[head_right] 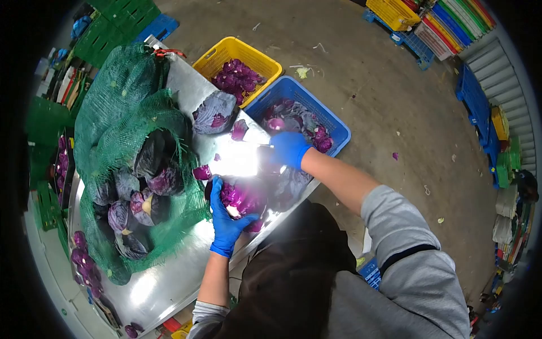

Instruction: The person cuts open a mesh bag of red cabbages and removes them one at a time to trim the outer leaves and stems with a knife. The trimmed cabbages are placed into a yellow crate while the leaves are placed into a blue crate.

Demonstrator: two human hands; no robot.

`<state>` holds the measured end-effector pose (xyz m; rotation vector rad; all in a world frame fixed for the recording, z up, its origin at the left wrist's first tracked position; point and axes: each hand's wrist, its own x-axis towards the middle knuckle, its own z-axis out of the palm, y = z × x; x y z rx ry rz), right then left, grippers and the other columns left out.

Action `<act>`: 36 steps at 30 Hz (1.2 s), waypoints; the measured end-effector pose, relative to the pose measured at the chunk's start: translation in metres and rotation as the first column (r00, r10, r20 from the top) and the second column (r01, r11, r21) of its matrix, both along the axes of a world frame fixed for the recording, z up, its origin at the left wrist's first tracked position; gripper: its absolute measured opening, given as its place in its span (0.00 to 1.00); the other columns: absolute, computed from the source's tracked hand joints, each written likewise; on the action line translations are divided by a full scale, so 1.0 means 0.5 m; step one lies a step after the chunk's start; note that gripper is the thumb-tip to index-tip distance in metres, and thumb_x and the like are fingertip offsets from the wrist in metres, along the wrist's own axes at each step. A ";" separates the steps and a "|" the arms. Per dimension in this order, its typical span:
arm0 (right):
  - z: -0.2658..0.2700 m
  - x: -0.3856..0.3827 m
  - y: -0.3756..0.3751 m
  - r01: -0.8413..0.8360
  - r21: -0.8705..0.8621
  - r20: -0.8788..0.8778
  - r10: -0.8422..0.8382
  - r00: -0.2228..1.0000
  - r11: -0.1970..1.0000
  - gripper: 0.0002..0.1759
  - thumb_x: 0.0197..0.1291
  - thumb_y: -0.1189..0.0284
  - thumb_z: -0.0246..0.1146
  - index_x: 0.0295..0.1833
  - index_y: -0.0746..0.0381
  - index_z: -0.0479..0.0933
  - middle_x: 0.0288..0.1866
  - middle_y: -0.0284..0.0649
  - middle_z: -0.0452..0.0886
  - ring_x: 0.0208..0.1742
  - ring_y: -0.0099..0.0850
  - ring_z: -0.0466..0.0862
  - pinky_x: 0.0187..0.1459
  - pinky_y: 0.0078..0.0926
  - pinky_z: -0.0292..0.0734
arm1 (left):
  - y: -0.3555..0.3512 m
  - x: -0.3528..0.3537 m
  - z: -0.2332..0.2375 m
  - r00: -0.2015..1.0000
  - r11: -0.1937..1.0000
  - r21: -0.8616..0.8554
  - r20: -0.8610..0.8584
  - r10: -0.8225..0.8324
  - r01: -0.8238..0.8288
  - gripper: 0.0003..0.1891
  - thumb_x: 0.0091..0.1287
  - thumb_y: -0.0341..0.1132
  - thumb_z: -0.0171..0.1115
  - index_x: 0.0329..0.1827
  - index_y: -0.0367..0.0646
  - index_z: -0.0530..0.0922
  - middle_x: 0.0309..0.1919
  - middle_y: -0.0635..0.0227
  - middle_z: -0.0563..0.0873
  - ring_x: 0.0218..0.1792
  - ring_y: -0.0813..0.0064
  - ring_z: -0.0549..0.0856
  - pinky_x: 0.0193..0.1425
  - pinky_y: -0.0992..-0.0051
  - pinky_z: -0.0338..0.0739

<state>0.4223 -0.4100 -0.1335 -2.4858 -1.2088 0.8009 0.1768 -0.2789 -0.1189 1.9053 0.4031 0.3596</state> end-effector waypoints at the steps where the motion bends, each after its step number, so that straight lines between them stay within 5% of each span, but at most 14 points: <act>1: 0.033 -0.005 0.012 -0.008 -0.003 0.002 0.008 1.000 1.000 0.24 0.61 0.50 0.59 0.46 0.59 0.82 0.40 0.45 0.84 0.40 0.44 0.84 0.43 0.39 0.78 | 0.009 0.013 0.003 1.000 1.000 -0.003 0.002 0.008 -0.008 0.64 0.34 0.39 0.84 0.75 0.36 0.51 0.73 0.53 0.57 0.74 0.59 0.59 0.77 0.65 0.52; 3: 0.088 -0.043 0.035 0.115 0.291 -0.221 -0.050 0.974 0.950 0.32 0.49 0.54 0.69 0.57 0.60 0.78 0.45 0.51 0.84 0.46 0.43 0.84 0.50 0.34 0.78 | 0.017 0.034 0.025 0.984 0.967 0.203 -0.122 -0.130 0.153 0.63 0.34 0.37 0.83 0.75 0.37 0.52 0.73 0.54 0.58 0.74 0.60 0.59 0.77 0.66 0.54; 5: 0.067 -0.072 0.044 0.041 0.285 -0.270 0.039 0.962 0.958 0.32 0.50 0.54 0.68 0.58 0.60 0.77 0.45 0.51 0.84 0.47 0.41 0.84 0.51 0.32 0.77 | 0.003 0.050 0.038 0.983 0.941 0.297 -0.124 -0.133 0.165 0.62 0.33 0.35 0.83 0.75 0.38 0.53 0.73 0.53 0.58 0.73 0.59 0.60 0.76 0.66 0.56; 9: 0.049 -0.073 0.035 0.160 0.444 -0.504 0.098 0.858 0.882 0.25 0.56 0.53 0.66 0.50 0.61 0.81 0.41 0.44 0.85 0.39 0.36 0.84 0.42 0.32 0.78 | -0.052 0.050 0.028 0.971 0.962 0.232 -0.154 0.185 -0.146 0.57 0.39 0.32 0.80 0.73 0.33 0.53 0.71 0.49 0.61 0.72 0.56 0.61 0.76 0.66 0.56; 11: 0.031 -0.077 0.038 0.106 0.459 -0.434 0.118 0.893 0.882 0.23 0.56 0.54 0.66 0.47 0.61 0.82 0.39 0.44 0.85 0.38 0.37 0.84 0.42 0.32 0.78 | -0.068 0.070 0.027 0.900 0.910 0.319 -0.257 0.353 -0.266 0.56 0.40 0.34 0.80 0.72 0.29 0.53 0.69 0.48 0.63 0.71 0.56 0.62 0.75 0.66 0.57; 14: 0.010 -0.073 0.051 -0.113 0.384 -0.162 0.187 0.969 0.916 0.17 0.57 0.59 0.63 0.43 0.60 0.83 0.35 0.43 0.85 0.38 0.39 0.84 0.41 0.33 0.78 | -0.059 0.060 -0.018 0.926 0.936 0.211 -0.195 0.322 -0.281 0.56 0.42 0.39 0.80 0.72 0.29 0.53 0.68 0.48 0.64 0.70 0.56 0.64 0.74 0.65 0.57; 18: -0.048 -0.048 0.026 -0.079 0.554 -0.064 0.137 0.989 0.829 0.17 0.58 0.59 0.61 0.45 0.60 0.82 0.37 0.44 0.84 0.37 0.39 0.83 0.41 0.35 0.78 | -0.072 0.026 0.010 0.962 0.965 0.160 -0.149 0.229 -0.205 0.56 0.41 0.39 0.80 0.72 0.32 0.54 0.69 0.51 0.64 0.70 0.57 0.63 0.75 0.65 0.55; 20: -0.038 -0.045 0.005 -0.125 0.128 0.106 0.112 0.988 0.984 0.18 0.61 0.61 0.59 0.50 0.60 0.80 0.41 0.43 0.84 0.38 0.38 0.84 0.43 0.34 0.79 | -0.088 0.004 0.016 0.964 0.946 0.247 -0.106 0.242 -0.211 0.57 0.40 0.38 0.81 0.73 0.34 0.54 0.69 0.52 0.63 0.71 0.57 0.62 0.76 0.65 0.54; 24: 0.031 -0.057 0.034 -0.006 0.000 0.081 0.006 0.997 1.000 0.21 0.61 0.60 0.60 0.57 0.59 0.77 0.45 0.43 0.83 0.40 0.39 0.84 0.44 0.37 0.79 | -0.062 -0.011 0.000 0.965 0.954 0.197 -0.086 0.247 -0.226 0.60 0.37 0.36 0.82 0.74 0.36 0.52 0.71 0.55 0.60 0.72 0.57 0.59 0.77 0.65 0.52; 27: 0.101 -0.101 0.050 0.051 0.356 -0.211 0.027 0.977 0.933 0.28 0.59 0.59 0.64 0.63 0.59 0.73 0.52 0.43 0.82 0.46 0.40 0.84 0.50 0.37 0.78 | -0.051 -0.002 0.009 0.972 0.965 0.160 -0.068 0.223 -0.210 0.61 0.35 0.35 0.82 0.74 0.36 0.51 0.71 0.55 0.59 0.72 0.57 0.60 0.77 0.66 0.53; 29: 0.057 -0.126 0.079 -0.075 0.750 -0.210 0.344 0.915 0.657 0.27 0.53 0.55 0.68 0.56 0.58 0.79 0.48 0.41 0.84 0.42 0.40 0.85 0.48 0.33 0.78 | -0.053 0.008 0.006 0.968 0.961 0.136 -0.031 0.248 -0.242 0.61 0.35 0.35 0.83 0.74 0.36 0.52 0.70 0.54 0.59 0.71 0.57 0.60 0.76 0.66 0.54; 30: 0.076 -0.121 0.065 -0.087 0.607 -0.267 0.305 0.914 0.790 0.23 0.55 0.56 0.67 0.54 0.57 0.80 0.47 0.39 0.85 0.42 0.37 0.86 0.51 0.30 0.77 | -0.054 0.012 0.007 0.954 0.951 0.110 -0.044 0.295 -0.289 0.60 0.34 0.35 0.83 0.73 0.36 0.54 0.68 0.55 0.61 0.70 0.58 0.62 0.75 0.66 0.56; 34: 0.067 -0.089 0.079 -0.071 0.547 -0.430 0.352 0.831 0.834 0.20 0.55 0.55 0.68 0.47 0.57 0.83 0.42 0.39 0.86 0.42 0.34 0.86 0.50 0.29 0.78 | -0.074 -0.022 0.013 0.944 0.929 0.200 -0.047 0.325 -0.310 0.55 0.35 0.33 0.83 0.70 0.37 0.60 0.65 0.58 0.66 0.66 0.61 0.67 0.73 0.67 0.60; 36: 0.034 -0.078 0.082 -0.188 0.525 -0.244 0.358 0.901 0.830 0.20 0.54 0.55 0.68 0.47 0.57 0.83 0.42 0.39 0.86 0.42 0.33 0.86 0.49 0.29 0.78 | -0.076 -0.028 0.011 0.946 0.942 0.149 -0.078 0.315 -0.301 0.54 0.36 0.33 0.83 0.69 0.37 0.60 0.64 0.58 0.67 0.65 0.62 0.68 0.72 0.67 0.61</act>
